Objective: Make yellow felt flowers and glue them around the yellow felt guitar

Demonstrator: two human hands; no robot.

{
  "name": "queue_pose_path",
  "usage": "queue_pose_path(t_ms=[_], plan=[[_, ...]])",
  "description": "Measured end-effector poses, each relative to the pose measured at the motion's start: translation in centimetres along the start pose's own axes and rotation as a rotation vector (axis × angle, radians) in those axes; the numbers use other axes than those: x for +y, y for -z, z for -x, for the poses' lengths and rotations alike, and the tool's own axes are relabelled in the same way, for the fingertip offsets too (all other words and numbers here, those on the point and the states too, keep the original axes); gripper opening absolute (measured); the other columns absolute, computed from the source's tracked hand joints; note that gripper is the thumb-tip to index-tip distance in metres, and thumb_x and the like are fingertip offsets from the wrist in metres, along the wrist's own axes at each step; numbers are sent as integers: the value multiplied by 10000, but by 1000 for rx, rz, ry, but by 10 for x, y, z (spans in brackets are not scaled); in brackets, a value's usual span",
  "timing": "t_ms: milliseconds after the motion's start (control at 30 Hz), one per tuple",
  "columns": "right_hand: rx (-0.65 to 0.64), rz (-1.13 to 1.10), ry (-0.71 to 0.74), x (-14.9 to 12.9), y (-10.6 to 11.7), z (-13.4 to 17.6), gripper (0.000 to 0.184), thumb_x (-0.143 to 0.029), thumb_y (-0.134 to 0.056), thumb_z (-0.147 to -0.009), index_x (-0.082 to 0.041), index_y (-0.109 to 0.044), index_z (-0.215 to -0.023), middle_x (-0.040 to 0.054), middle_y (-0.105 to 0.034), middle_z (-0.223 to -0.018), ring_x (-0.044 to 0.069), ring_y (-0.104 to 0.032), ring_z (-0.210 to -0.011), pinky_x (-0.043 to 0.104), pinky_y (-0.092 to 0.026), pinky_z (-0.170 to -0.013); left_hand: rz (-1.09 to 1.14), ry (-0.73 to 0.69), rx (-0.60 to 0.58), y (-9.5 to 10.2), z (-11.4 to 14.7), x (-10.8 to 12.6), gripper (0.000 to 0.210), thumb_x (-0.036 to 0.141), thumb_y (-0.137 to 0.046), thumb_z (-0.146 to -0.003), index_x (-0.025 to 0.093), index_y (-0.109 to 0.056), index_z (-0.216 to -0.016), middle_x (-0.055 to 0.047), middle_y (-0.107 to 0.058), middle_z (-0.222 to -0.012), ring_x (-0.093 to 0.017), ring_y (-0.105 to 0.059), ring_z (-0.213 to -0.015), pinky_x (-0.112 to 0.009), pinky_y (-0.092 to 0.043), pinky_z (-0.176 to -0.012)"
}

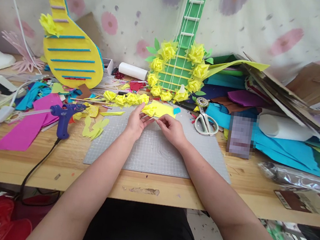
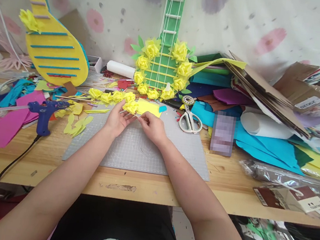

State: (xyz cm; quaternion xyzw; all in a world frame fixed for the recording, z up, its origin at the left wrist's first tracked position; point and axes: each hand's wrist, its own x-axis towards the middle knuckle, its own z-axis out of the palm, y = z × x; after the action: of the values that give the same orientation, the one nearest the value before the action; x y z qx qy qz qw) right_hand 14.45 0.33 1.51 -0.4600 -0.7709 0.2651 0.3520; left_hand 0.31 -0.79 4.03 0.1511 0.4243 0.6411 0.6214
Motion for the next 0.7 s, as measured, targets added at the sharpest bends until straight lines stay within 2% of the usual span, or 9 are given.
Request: queue_pose_path(t_ms=[100, 333, 433, 533, 700], plan=[[-9, 25, 33, 1, 1, 0, 207, -375, -503, -809, -184, -570, -769, 1, -580, -679, 108, -474, -592, 240, -340, -574, -55, 31, -7, 3, -3, 0, 268, 310, -670, -662, 149, -566, -849, -48, -627, -787, -127, -604, -632, -311, -524, -701], [62, -29, 71, 5, 4, -2, 160, -344, -546, -776, -187, -580, -772, 31, -608, -766, 133, -528, -688, 263, -396, -625, -110, 4, 17, 5, -8, -3, 184, 133, -639, -636, 151, -529, -783, -27, -624, -757, -111, -592, -625, -288, -511, -670], [92, -214, -1, 5, 6, -5, 155, -345, -566, -747, -191, -573, -770, 28, -607, -776, 130, -539, -682, 264, -415, -604, -133, -7, 23, 5, -7, -3, 223, 91, -633, -598, 162, -504, -765, -14, -613, -739, -123, -595, -657, -302, -514, -679], [102, -473, -114, 7, 9, -9, 204, -384, -604, -694, -195, -550, -748, -5, -566, -687, 105, -508, -586, 247, -409, -528, -167, -11, 19, 4, -5, -3, 239, 63, -613, -577, 162, -494, -758, -13, -610, -749, -128, -595, -685, -309, -517, -675], [137, -705, -178, 11, 15, -12, 214, -366, -630, -654, -199, -540, -753, -48, -496, -566, 77, -446, -504, 218, -364, -471, -211, 31, -66, 2, -2, -3, 295, 42, -616, -539, 164, -491, -776, -19, -619, -788, -132, -601, -686, -284, -510, -618]])
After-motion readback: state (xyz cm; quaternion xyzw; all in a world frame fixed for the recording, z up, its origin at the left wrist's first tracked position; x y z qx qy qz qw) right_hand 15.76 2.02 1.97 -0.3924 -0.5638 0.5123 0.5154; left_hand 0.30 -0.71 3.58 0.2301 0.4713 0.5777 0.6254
